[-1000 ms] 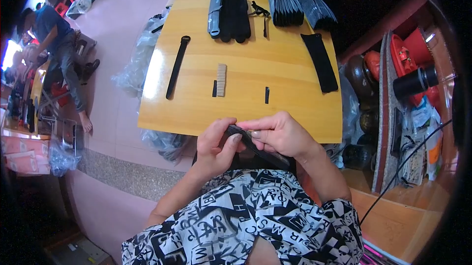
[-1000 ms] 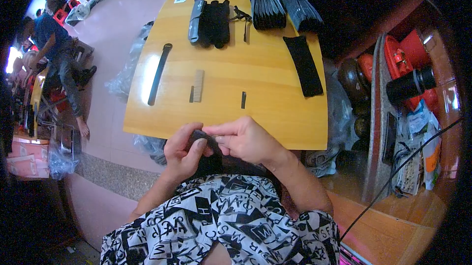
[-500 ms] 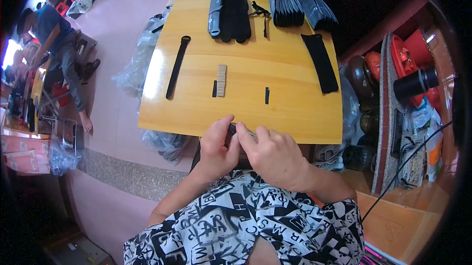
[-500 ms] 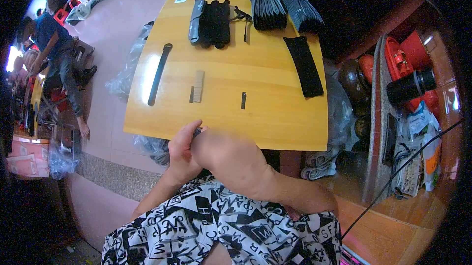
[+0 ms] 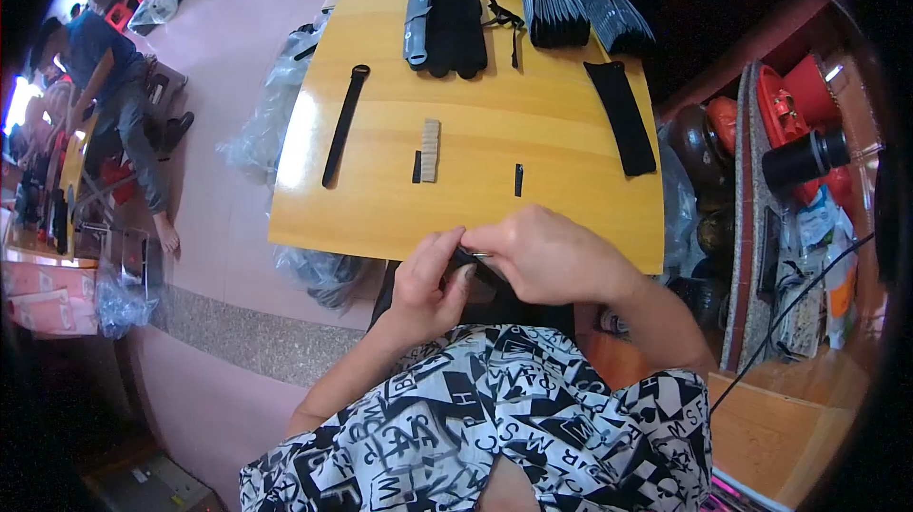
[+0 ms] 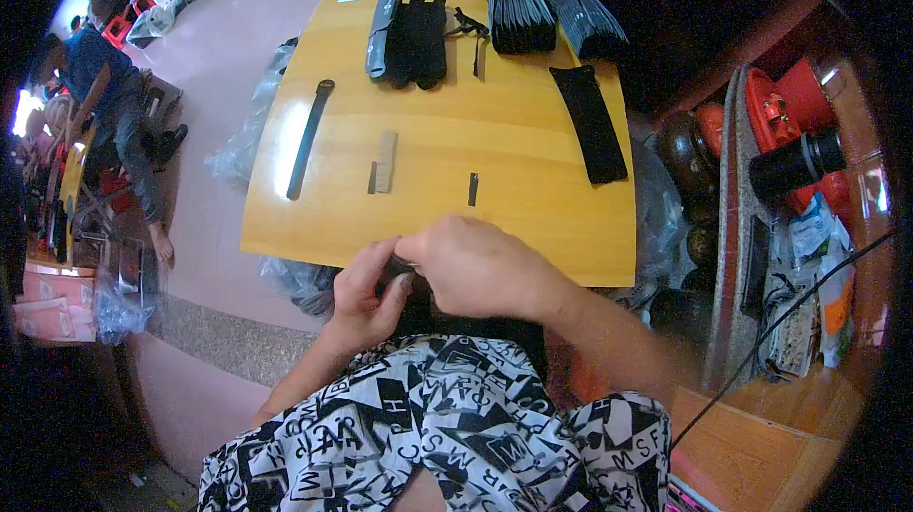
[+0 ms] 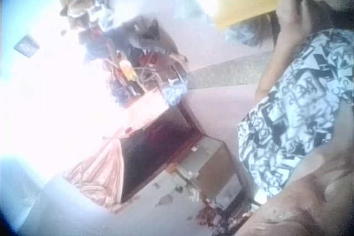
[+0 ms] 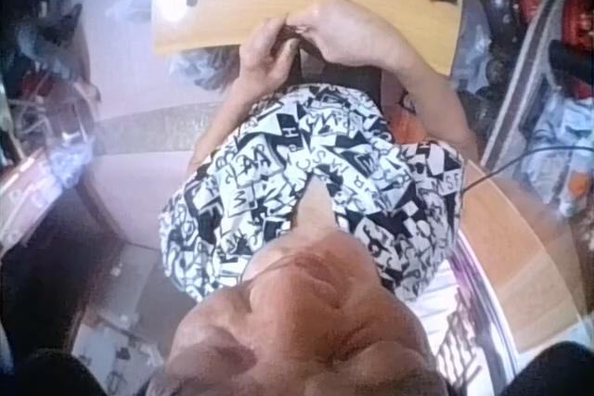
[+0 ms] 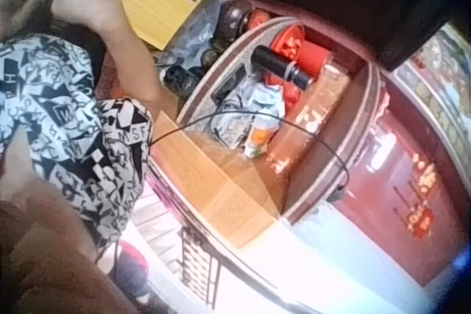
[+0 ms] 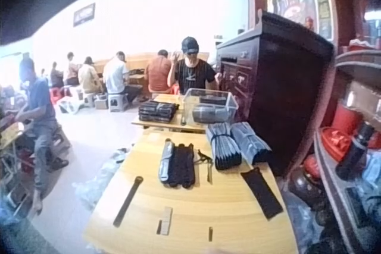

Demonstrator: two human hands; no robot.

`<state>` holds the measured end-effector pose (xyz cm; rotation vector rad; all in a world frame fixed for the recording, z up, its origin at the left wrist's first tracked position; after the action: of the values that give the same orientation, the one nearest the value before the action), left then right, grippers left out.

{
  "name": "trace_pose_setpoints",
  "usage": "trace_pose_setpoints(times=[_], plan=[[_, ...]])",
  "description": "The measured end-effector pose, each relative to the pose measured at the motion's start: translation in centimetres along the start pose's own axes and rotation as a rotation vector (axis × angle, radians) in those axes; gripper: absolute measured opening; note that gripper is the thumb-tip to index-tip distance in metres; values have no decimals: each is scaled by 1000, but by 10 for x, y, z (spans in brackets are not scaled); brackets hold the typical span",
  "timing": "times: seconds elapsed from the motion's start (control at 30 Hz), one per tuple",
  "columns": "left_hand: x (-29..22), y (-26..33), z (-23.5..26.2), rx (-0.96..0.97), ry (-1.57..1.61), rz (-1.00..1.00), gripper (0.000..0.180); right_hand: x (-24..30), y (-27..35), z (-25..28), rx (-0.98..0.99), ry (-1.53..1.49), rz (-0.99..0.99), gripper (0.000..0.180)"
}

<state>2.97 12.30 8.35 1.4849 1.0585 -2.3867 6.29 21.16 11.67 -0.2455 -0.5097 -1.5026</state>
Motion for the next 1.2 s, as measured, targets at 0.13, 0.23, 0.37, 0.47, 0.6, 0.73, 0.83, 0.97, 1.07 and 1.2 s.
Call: trace_pose_setpoints(times=[0.13, 0.23, 0.37, 0.47, 0.6, 0.73, 0.83, 0.97, 1.07, 1.2], plan=[[16, 11, 4, -95, 130, 151, 40, 9, 13, 0, -91, 172, -103, 26], [21, 14, 3, -114, 320, 192, 40, -8, 17, -7, -180, 20, -89, 31], [15, 17, -5, -113, 430, 167, 37, -18, 12, -10, -120, -393, 146, 35], [18, 16, -9, -106, 415, 214, 35, -3, 10, -14, 47, -158, 113, 40], [23, 14, -10, -39, 229, 235, 33, -2, 11, -20, 178, 67, 74, 47], [33, 22, -11, -127, 508, 390, 29, -10, 13, -21, 88, -113, 159, 46], [33, 21, -9, -141, 526, 380, 28, -3, 16, -18, -77, -268, 222, 47], [37, 23, -4, -213, 587, 396, 28, -1, 24, -18, -284, -429, 58, 48], [33, 20, 1, -253, 594, 389, 27, -5, 26, -23, -353, -516, -33, 46], [24, 18, 7, -225, 569, 334, 27, -17, 24, -32, -167, -859, -98, 43]])
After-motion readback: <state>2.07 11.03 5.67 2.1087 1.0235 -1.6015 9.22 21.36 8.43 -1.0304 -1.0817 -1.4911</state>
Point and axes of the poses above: each hand's wrist, its own y-axis away from the middle knuckle, its own z-axis out of the back of the hand, x = y × z, the point moved 9 cm from there along -y, towards the middle knuckle, and after that the axes turned 11 degrees about y, right-handed, at the moved point
